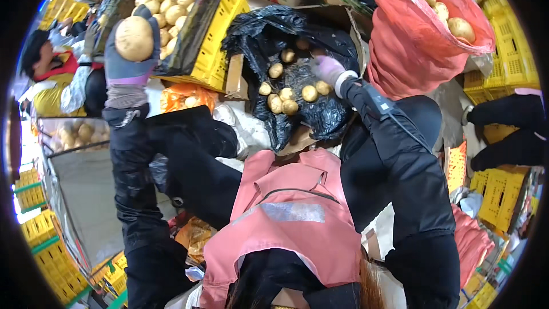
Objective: Sorting and inspecting potatoes from a bin into a smaller bag.
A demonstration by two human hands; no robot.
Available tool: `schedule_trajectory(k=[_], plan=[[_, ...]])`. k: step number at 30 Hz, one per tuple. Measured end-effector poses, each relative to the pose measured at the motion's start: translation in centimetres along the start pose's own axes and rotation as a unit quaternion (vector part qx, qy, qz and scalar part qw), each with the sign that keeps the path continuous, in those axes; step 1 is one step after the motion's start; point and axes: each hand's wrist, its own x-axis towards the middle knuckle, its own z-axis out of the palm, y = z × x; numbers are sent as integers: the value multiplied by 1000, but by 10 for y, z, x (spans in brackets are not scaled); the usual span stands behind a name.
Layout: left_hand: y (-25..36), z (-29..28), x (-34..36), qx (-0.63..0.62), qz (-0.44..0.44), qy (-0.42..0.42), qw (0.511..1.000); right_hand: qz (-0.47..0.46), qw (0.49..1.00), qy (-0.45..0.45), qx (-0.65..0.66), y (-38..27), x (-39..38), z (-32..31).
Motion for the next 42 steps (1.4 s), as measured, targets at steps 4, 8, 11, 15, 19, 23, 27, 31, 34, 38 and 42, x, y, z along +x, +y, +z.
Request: schedule_trajectory(k=[4, 8, 11, 15, 19, 23, 27, 31, 34, 38, 42], plan=[[-13, 46, 19, 57, -54, -19, 997, -4, 987, -35, -154, 36, -4, 59], [21, 73, 31, -380, -249, 111, 884, -66, 932, 15, -355, 64, 11, 106], [45, 83, 41, -643, -407, 204, 616, -67, 921, -23, -384, 74, 30, 112], [54, 80, 49, -659, -426, 104, 612, -45, 979, -101, -173, 44, 43, 67], [54, 86, 40, -620, -348, -45, 702, -59, 938, -232, 251, -31, 12, -23], [68, 104, 22, -587, -291, -122, 745, -123, 806, -224, 535, -101, -62, -99], [96, 125, 10, -449, -318, -181, 815, -298, 758, -125, 567, -145, -121, -120], [127, 148, -1, -413, -242, -205, 854, -233, 765, -83, 595, -157, -151, -119], [136, 148, -5, -381, -224, -164, 882, -249, 833, -27, 493, -152, -156, -119], [135, 143, -3, -434, -257, -167, 847, -266, 851, -12, 453, -145, -151, -119], [129, 146, 6, -278, -228, -166, 918, -257, 843, -17, 471, -142, -148, -117]])
